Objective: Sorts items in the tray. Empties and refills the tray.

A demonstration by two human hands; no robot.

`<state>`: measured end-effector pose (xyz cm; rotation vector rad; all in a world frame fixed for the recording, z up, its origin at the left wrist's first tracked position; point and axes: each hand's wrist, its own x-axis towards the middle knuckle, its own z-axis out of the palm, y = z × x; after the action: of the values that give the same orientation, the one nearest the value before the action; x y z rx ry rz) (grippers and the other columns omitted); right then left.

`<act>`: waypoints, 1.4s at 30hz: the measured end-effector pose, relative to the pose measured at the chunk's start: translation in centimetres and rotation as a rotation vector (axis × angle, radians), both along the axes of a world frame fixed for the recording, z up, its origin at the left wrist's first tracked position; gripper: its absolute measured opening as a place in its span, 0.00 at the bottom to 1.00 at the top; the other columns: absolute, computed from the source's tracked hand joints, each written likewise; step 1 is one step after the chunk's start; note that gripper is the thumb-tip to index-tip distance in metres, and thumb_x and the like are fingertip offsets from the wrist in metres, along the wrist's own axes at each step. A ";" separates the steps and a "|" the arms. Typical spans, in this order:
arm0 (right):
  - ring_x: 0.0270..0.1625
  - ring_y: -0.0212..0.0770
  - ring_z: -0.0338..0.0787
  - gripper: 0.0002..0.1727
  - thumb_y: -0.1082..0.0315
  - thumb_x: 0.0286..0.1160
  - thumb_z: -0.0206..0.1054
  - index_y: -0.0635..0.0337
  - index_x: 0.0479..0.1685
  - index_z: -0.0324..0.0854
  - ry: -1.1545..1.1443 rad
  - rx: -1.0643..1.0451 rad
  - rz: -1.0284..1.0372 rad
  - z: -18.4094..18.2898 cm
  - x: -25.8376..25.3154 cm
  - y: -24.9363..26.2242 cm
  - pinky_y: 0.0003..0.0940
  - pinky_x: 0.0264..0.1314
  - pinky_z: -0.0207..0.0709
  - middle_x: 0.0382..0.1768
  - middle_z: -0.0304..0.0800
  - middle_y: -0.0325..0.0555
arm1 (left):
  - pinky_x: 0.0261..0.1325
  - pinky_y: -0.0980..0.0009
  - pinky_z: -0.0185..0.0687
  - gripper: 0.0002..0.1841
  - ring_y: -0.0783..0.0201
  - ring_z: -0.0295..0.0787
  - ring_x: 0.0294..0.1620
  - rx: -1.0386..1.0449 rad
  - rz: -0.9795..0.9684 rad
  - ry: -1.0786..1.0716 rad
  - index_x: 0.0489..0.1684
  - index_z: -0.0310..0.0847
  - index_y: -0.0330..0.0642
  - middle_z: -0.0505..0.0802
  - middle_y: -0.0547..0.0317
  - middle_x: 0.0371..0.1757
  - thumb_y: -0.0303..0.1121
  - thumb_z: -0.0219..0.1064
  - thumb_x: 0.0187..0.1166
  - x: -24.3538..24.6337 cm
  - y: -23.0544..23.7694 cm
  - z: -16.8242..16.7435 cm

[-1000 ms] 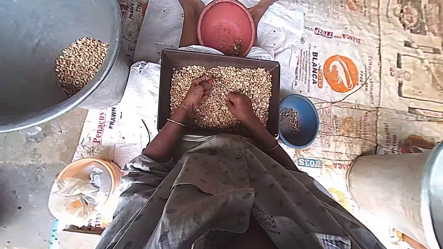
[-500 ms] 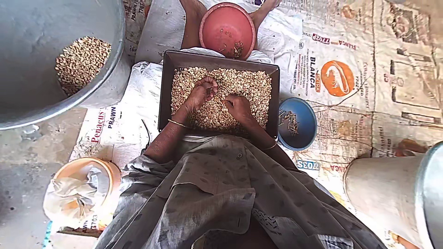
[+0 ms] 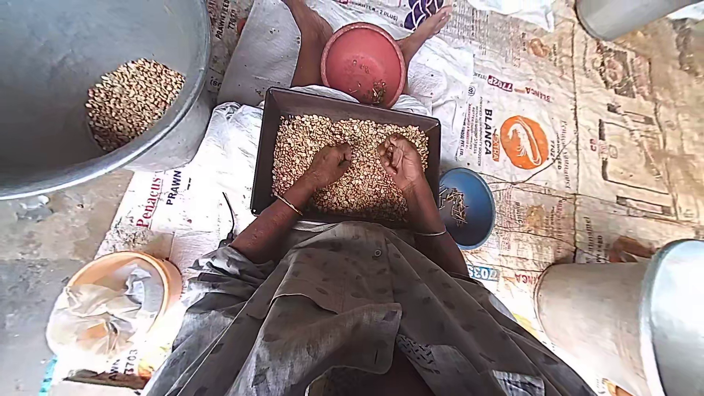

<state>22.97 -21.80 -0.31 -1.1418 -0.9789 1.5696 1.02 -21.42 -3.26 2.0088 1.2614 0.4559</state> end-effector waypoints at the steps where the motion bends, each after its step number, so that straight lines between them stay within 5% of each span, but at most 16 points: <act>1: 0.17 0.22 0.74 0.17 0.63 0.92 0.39 0.51 0.42 0.75 -0.070 0.032 0.028 0.2 0.0 0.3 0.15 0.13 0.61 0.30 0.88 0.34 | 0.55 0.35 0.80 0.09 0.35 0.90 0.47 -0.007 0.005 0.003 0.50 0.83 0.29 0.91 0.35 0.41 0.26 0.61 0.83 0.0 0.0 0.1; 4: 0.23 0.27 0.76 0.13 0.69 0.86 0.55 0.64 0.55 0.83 -0.599 0.279 0.171 -0.6 -0.4 1.1 0.23 0.26 0.70 0.30 0.84 0.38 | 0.54 0.35 0.81 0.10 0.36 0.90 0.45 0.002 0.024 -0.042 0.49 0.83 0.29 0.91 0.36 0.39 0.26 0.60 0.83 -0.1 0.1 -0.2; 6: 0.36 0.46 0.88 0.14 0.66 0.83 0.64 0.62 0.59 0.88 -1.033 0.369 0.294 -0.9 -1.0 1.2 0.48 0.45 0.82 0.35 0.91 0.52 | 0.52 0.38 0.81 0.09 0.40 0.89 0.42 0.006 0.034 -0.094 0.48 0.83 0.29 0.90 0.38 0.36 0.27 0.60 0.83 -0.1 0.2 -0.5; 8: 0.46 0.60 0.93 0.14 0.65 0.82 0.62 0.59 0.57 0.90 -1.259 0.376 0.311 -1.3 -1.9 0.8 0.64 0.54 0.80 0.41 0.94 0.58 | 0.49 0.43 0.81 0.09 0.44 0.88 0.38 0.035 0.039 -0.145 0.45 0.84 0.30 0.89 0.41 0.33 0.27 0.60 0.83 -0.1 0.3 -0.7; 11: 0.44 0.53 0.92 0.11 0.67 0.80 0.64 0.61 0.48 0.92 -1.149 0.350 0.171 -2.4 -2.0 1.0 0.58 0.52 0.81 0.38 0.94 0.54 | 0.44 0.48 0.81 0.09 0.50 0.85 0.32 0.066 0.052 -0.192 0.46 0.83 0.30 0.87 0.45 0.29 0.28 0.60 0.84 -0.1 0.2 -0.9; 14: 0.36 0.33 0.88 0.06 0.72 0.76 0.70 0.65 0.41 0.91 -0.787 0.295 0.036 -2.9 -0.8 1.6 0.35 0.47 0.82 0.34 0.93 0.46 | 0.43 0.48 0.80 0.09 0.49 0.84 0.31 0.095 0.042 -0.186 0.47 0.83 0.30 0.86 0.45 0.28 0.27 0.59 0.83 0.6 -0.1 -0.7; 20: 0.23 0.20 0.76 0.05 0.78 0.71 0.70 0.62 0.29 0.86 -0.440 0.324 0.043 -3.0 0.9 1.6 0.18 0.29 0.71 0.22 0.85 0.31 | 0.58 0.37 0.83 0.11 0.35 0.92 0.51 0.157 -0.134 -0.049 0.52 0.86 0.30 0.93 0.35 0.47 0.28 0.60 0.85 2.8 -0.7 -0.7; 25: 0.24 0.21 0.74 0.08 0.77 0.71 0.66 0.59 0.24 0.82 -0.613 0.259 0.224 -1.4 1.7 1.8 0.22 0.31 0.69 0.21 0.80 0.30 | 0.61 0.35 0.81 0.12 0.32 0.91 0.55 0.049 -0.124 0.049 0.55 0.83 0.28 0.92 0.31 0.49 0.27 0.58 0.86 3.5 -0.7 0.6; 27: 0.27 0.33 0.73 0.07 0.72 0.75 0.67 0.63 0.28 0.82 -0.917 0.173 0.404 0.9 1.8 3.3 0.35 0.34 0.67 0.22 0.77 0.40 | 0.61 0.34 0.81 0.12 0.32 0.91 0.55 0.032 -0.107 0.055 0.56 0.83 0.28 0.92 0.31 0.49 0.27 0.59 0.86 3.4 -0.6 0.6; 30: 0.46 0.55 0.87 0.09 0.70 0.77 0.65 0.68 0.43 0.85 -1.208 0.197 0.398 5.8 1.1 6.8 0.60 0.52 0.75 0.40 0.88 0.60 | 0.58 0.34 0.81 0.13 0.32 0.92 0.53 0.068 -0.112 0.052 0.58 0.83 0.29 0.92 0.32 0.48 0.28 0.59 0.86 3.2 -0.8 0.1; 33: 0.55 0.48 0.93 0.20 0.66 0.83 0.59 0.64 0.69 0.78 -1.253 0.403 0.072 9.9 0.7 10.7 0.48 0.61 0.85 0.58 0.90 0.56 | 0.59 0.35 0.82 0.14 0.33 0.92 0.53 0.102 -0.104 0.053 0.60 0.83 0.30 0.93 0.32 0.50 0.29 0.59 0.86 3.1 -1.2 -0.2; 35: 0.77 0.52 0.82 0.29 0.67 0.85 0.55 0.67 0.84 0.67 -1.286 0.494 -0.028 11.7 0.5 11.3 0.44 0.81 0.71 0.80 0.75 0.62 | 0.60 0.34 0.81 0.15 0.33 0.92 0.53 0.057 -0.095 0.026 0.62 0.82 0.30 0.93 0.33 0.50 0.30 0.59 0.87 2.8 -1.3 -0.1; 36: 0.78 0.53 0.80 0.26 0.68 0.86 0.53 0.69 0.81 0.70 -1.293 0.530 -0.078 11.6 0.3 11.0 0.43 0.83 0.69 0.79 0.75 0.63 | 0.59 0.35 0.82 0.14 0.34 0.92 0.51 0.033 -0.084 0.003 0.61 0.82 0.31 0.93 0.34 0.48 0.31 0.59 0.87 2.6 -1.2 -0.1; 39: 0.56 0.49 0.94 0.16 0.71 0.86 0.53 0.69 0.57 0.84 -1.180 0.492 -0.054 8.1 0.1 9.1 0.46 0.66 0.83 0.53 0.92 0.59 | 0.54 0.45 0.83 0.14 0.45 0.90 0.42 -0.038 0.001 -0.187 0.58 0.84 0.31 0.92 0.39 0.41 0.32 0.58 0.89 1.7 -1.1 -0.2; 42: 0.54 0.52 0.93 0.14 0.74 0.84 0.55 0.68 0.53 0.87 -1.118 0.429 0.076 3.2 0.3 7.1 0.50 0.66 0.81 0.49 0.94 0.58 | 0.42 0.65 0.75 0.14 0.65 0.76 0.32 -0.232 0.138 -0.411 0.49 0.84 0.31 0.84 0.53 0.34 0.32 0.54 0.91 1.1 -0.7 0.8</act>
<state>23.29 -14.73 2.86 -1.6694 -1.9638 0.5983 2.15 -22.16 -2.42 1.5430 1.1374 0.7132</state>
